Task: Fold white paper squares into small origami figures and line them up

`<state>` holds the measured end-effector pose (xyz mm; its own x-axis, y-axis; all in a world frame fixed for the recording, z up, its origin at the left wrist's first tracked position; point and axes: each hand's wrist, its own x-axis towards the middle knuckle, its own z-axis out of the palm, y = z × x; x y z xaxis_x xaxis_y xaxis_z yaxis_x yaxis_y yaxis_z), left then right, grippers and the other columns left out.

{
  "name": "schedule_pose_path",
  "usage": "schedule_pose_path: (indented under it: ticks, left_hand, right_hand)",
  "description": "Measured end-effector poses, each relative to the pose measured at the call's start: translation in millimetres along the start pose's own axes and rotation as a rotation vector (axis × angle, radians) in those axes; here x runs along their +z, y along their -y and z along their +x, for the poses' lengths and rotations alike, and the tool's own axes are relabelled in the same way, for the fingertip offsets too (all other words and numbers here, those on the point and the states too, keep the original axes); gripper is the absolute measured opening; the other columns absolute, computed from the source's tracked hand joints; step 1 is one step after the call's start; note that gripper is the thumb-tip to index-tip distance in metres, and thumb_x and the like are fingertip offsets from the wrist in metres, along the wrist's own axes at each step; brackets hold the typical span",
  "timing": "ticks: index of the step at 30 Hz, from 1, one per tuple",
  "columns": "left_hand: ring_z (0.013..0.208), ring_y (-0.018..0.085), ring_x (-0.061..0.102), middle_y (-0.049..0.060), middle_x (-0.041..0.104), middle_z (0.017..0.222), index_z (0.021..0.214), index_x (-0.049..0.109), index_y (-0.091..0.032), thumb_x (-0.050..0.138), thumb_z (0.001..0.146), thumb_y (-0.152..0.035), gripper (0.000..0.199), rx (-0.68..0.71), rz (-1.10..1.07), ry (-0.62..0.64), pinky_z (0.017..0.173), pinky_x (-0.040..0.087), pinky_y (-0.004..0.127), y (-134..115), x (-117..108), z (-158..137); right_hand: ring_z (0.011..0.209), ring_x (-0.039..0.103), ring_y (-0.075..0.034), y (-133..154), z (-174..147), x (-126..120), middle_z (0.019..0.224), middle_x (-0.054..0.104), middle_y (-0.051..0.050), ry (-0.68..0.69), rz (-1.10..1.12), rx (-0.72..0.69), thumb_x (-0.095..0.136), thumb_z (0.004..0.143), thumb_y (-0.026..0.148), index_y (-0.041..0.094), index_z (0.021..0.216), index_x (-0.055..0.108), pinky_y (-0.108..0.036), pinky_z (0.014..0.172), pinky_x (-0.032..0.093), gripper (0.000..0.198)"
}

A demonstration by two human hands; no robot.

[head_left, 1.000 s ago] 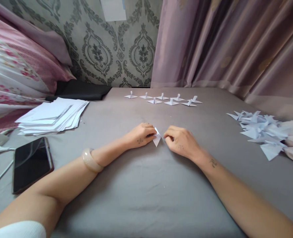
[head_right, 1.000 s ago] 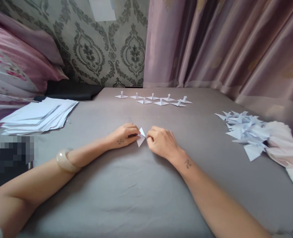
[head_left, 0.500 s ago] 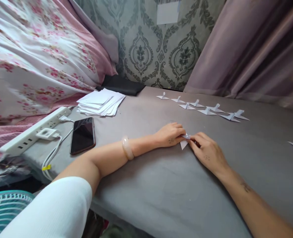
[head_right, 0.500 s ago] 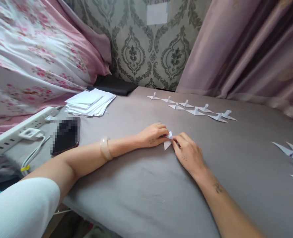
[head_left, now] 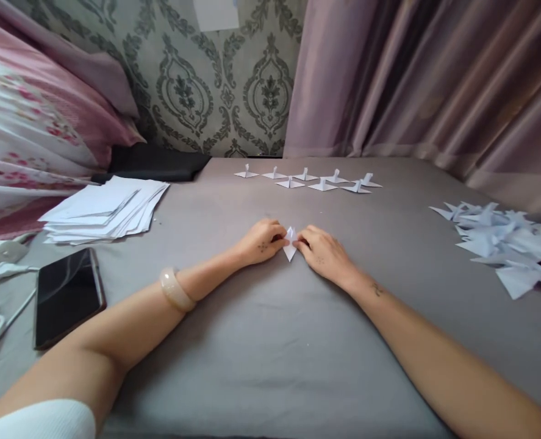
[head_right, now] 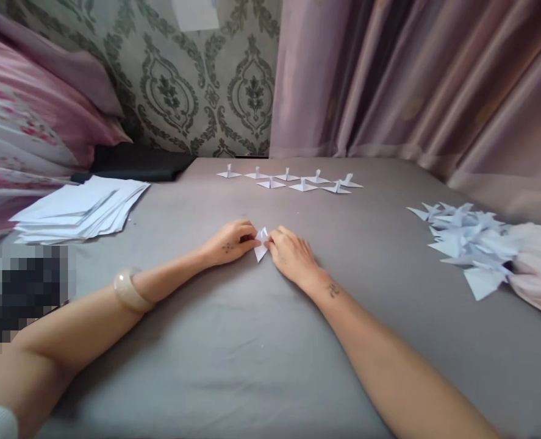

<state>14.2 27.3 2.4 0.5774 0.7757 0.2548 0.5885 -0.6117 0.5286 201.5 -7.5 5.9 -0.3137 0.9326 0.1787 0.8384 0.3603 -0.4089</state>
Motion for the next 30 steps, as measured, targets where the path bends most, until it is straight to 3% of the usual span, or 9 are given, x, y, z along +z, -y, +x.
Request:
schedule_pose_path:
  ticks: [3, 8, 11, 15, 20, 30]
  left_hand:
    - [0.071, 0.014, 0.052, 0.003, 0.057, 0.078, 0.075, 0.060, -0.016, 0.057, 0.080, -0.025, 0.011, -0.047, -0.072, 0.012, 0.067, 0.043, 0.027, 1.6, -0.5, -2.1]
    - [0.077, 0.014, 0.054, 0.003, 0.058, 0.086, 0.089, 0.063, -0.017, 0.059, 0.074, -0.027, 0.019, -0.109, -0.169, 0.008, 0.072, 0.045, 0.027, 0.6, -5.0, -3.5]
    - [0.083, 0.015, 0.055, 0.004, 0.059, 0.091, 0.094, 0.063, -0.017, 0.059, 0.074, -0.028, 0.023, -0.133, -0.182, 0.011, 0.075, 0.045, 0.028, -4.0, -8.6, -3.5]
    - [0.083, 0.014, 0.056, 0.004, 0.062, 0.092, 0.094, 0.063, -0.018, 0.063, 0.075, -0.032, 0.024, -0.160, -0.226, -0.009, 0.075, 0.044, 0.026, -11.5, -9.7, -3.2]
    - [0.069, 0.011, 0.052, 0.001, 0.062, 0.079, 0.085, 0.064, -0.015, 0.066, 0.075, -0.035, 0.022, -0.209, -0.278, -0.063, 0.067, 0.043, 0.024, -18.3, -3.1, -2.2]
    - [0.061, 0.009, 0.047, -0.002, 0.057, 0.067, 0.078, 0.066, -0.015, 0.065, 0.077, -0.034, 0.019, -0.220, -0.315, -0.078, 0.059, 0.037, 0.021, -11.5, 7.9, -0.6]
  right_hand:
    - [0.073, 0.058, -0.013, -9.5, 0.8, -1.8, 0.091, 0.065, -0.004, 0.009, 0.247, 0.036, 0.054, 0.081, 0.020, 0.019, 0.092, 0.066, -0.027, 0.069, 0.043, 0.017]
    - [0.073, 0.061, -0.013, -23.6, 1.5, -1.3, 0.085, 0.069, -0.004, -0.140, 0.682, 0.258, 0.055, 0.072, 0.018, 0.017, 0.094, 0.067, -0.027, 0.070, 0.047, 0.025]
    - [0.071, 0.060, -0.013, -21.4, 1.5, -1.3, 0.084, 0.068, -0.004, -0.177, 0.823, 0.331, 0.055, 0.069, 0.019, 0.016, 0.091, 0.066, -0.026, 0.066, 0.047, 0.025]
    - [0.069, 0.059, -0.012, -17.3, 2.5, -2.0, 0.081, 0.067, -0.003, -0.167, 0.875, 0.334, 0.054, 0.067, 0.019, 0.017, 0.088, 0.066, -0.026, 0.066, 0.046, 0.024]
    - [0.072, 0.059, -0.013, -18.7, 3.9, 1.5, 0.079, 0.065, -0.001, -0.118, 0.852, 0.219, 0.052, 0.065, 0.017, 0.018, 0.080, 0.062, -0.026, 0.069, 0.046, 0.018]
    - [0.070, 0.060, -0.013, -13.0, 1.5, 4.7, 0.080, 0.068, -0.002, -0.059, 0.692, 0.147, 0.051, 0.068, 0.018, 0.018, 0.081, 0.064, -0.028, 0.070, 0.046, 0.019]
